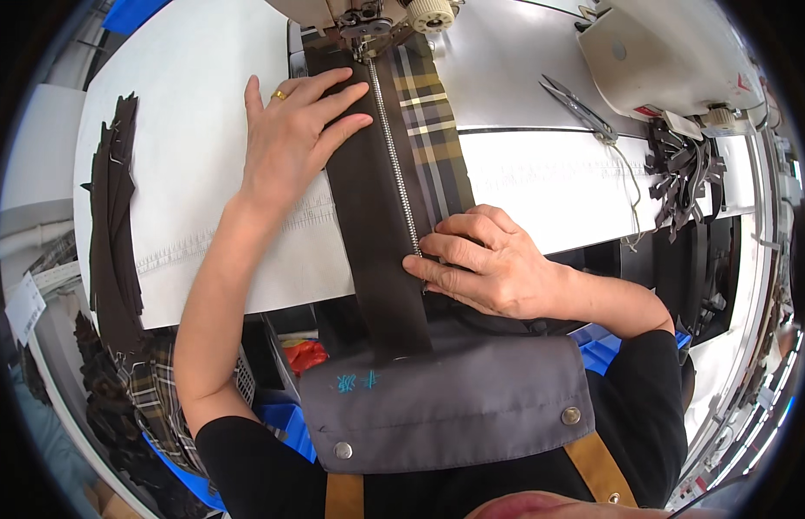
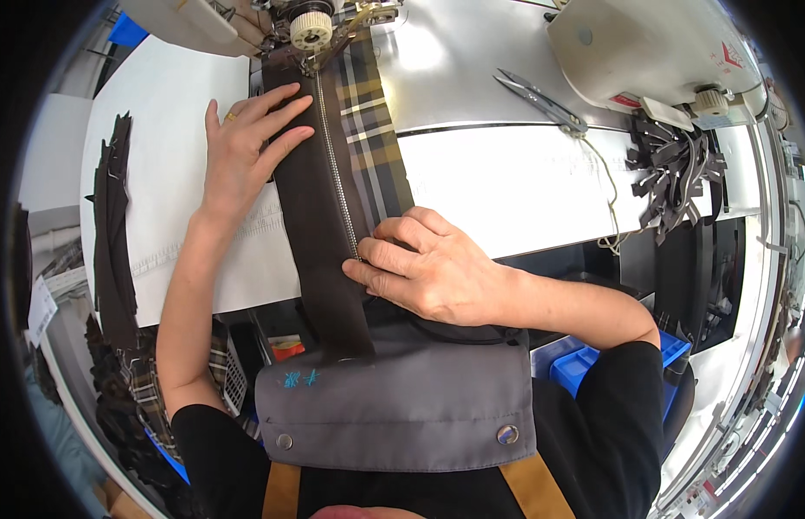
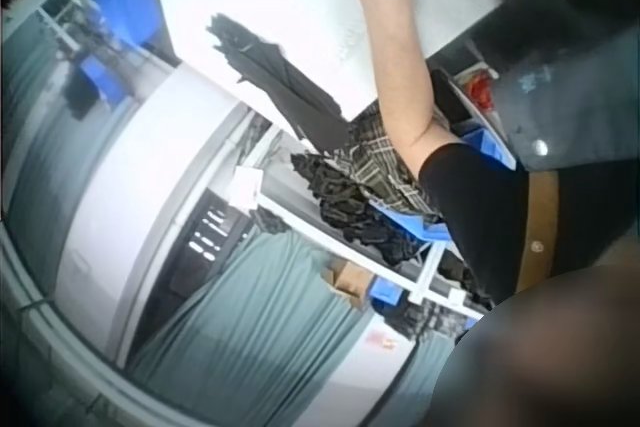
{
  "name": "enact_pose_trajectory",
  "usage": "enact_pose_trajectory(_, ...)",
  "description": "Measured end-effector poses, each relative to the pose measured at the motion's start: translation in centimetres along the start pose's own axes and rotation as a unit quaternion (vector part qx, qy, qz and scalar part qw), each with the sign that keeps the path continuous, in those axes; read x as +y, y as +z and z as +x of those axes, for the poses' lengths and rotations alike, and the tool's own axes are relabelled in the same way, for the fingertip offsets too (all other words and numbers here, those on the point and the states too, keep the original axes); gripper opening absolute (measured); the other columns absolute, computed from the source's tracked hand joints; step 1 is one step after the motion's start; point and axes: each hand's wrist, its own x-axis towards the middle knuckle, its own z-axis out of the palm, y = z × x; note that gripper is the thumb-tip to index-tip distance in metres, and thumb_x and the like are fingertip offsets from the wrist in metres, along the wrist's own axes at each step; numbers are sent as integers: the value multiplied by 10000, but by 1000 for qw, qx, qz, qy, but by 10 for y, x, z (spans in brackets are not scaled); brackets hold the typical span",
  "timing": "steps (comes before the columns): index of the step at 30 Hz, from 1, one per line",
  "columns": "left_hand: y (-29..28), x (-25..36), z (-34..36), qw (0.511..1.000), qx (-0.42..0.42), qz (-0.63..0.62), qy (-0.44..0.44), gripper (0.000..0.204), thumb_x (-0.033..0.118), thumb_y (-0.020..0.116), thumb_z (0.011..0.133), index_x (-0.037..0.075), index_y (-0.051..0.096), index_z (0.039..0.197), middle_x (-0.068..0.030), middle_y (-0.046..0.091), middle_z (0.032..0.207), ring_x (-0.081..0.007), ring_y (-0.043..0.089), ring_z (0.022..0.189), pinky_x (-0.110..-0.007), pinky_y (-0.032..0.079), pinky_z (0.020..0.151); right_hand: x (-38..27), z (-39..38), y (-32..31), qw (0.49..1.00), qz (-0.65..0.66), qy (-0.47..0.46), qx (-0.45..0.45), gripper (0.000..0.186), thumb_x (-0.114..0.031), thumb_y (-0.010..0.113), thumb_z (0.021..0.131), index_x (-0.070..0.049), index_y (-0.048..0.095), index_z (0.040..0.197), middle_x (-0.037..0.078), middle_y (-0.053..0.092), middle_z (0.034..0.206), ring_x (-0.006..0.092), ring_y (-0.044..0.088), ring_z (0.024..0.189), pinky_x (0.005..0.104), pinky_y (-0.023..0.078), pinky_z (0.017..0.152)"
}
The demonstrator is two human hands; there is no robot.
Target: Sewing a zipper onto a fabric or leather panel using an industrial sewing machine.
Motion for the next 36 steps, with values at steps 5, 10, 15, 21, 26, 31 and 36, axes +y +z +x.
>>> enact_pose_trajectory(5, 0, 2, -4, 1000, 2, 15, 9, 398, 423, 674, 828, 179, 696, 1141, 34, 640, 1231, -218, 570, 1099, -654, 217, 1061, 3, 2, 0, 1000, 14, 1, 4, 417, -222, 776, 699, -109, 706, 1094, 29, 601, 1033, 200, 564, 961, 345, 459, 804)
enact_pose_trajectory(10, -2, -1, -1, 1000, 3, -5, 9, 424, 435, 699, 801, 176, 697, 1136, 39, 642, 1231, -215, 562, 1114, -646, 214, 1069, 6, 4, 0, 1000, 30, -2, 5, 418, -222, 781, 698, -107, 705, 1093, 27, 603, 1018, 199, 564, 946, 334, 464, 785)
enact_pose_trajectory(15, -3, -4, 2, 1000, -6, -10, 9, 424, 435, 706, 795, 171, 702, 1128, 36, 647, 1223, -216, 561, 1115, -638, 198, 1081, 7, 7, -2, 999, 40, -1, -6, 398, -206, 779, 705, -98, 707, 1082, 28, 602, 1015, 200, 564, 938, 330, 467, 771)
enact_pose_trajectory(21, -1, -8, 4, 1000, -7, -27, 3, 415, 435, 703, 800, 173, 707, 1121, 36, 649, 1225, -211, 561, 1116, -623, 178, 1094, 10, 11, -3, 999, 54, -9, -3, 405, -211, 739, 718, -49, 678, 1085, 46, 598, 1039, 211, 557, 963, 330, 444, 775)
enact_pose_trajectory(26, -2, -5, 3, 1000, 0, -5, 17, 395, 431, 698, 806, 196, 708, 1124, 35, 648, 1230, -206, 558, 1125, -627, 188, 1087, 13, 13, -4, 999, 46, 7, -16, 402, -201, 771, 716, -93, 696, 1096, 27, 591, 1035, 206, 557, 954, 337, 465, 776)
enact_pose_trajectory(31, -9, 4, -8, 999, -22, 17, 44, 360, 408, 670, 833, 238, 690, 1150, 35, 632, 1253, -188, 566, 1109, -645, 226, 1060, 13, 16, -5, 999, 42, 10, -17, 403, -200, 767, 716, -92, 694, 1097, 31, 592, 1040, 207, 557, 957, 339, 465, 776)
enact_pose_trajectory(36, -7, 1, -3, 998, -17, 29, 53, 357, 380, 672, 838, 219, 678, 1157, 39, 627, 1251, -185, 573, 1091, -635, 276, 1036, 22, 21, -5, 999, 30, 6, -24, 402, -213, 745, 721, -58, 674, 1085, 50, 597, 1046, 216, 557, 962, 334, 448, 781)
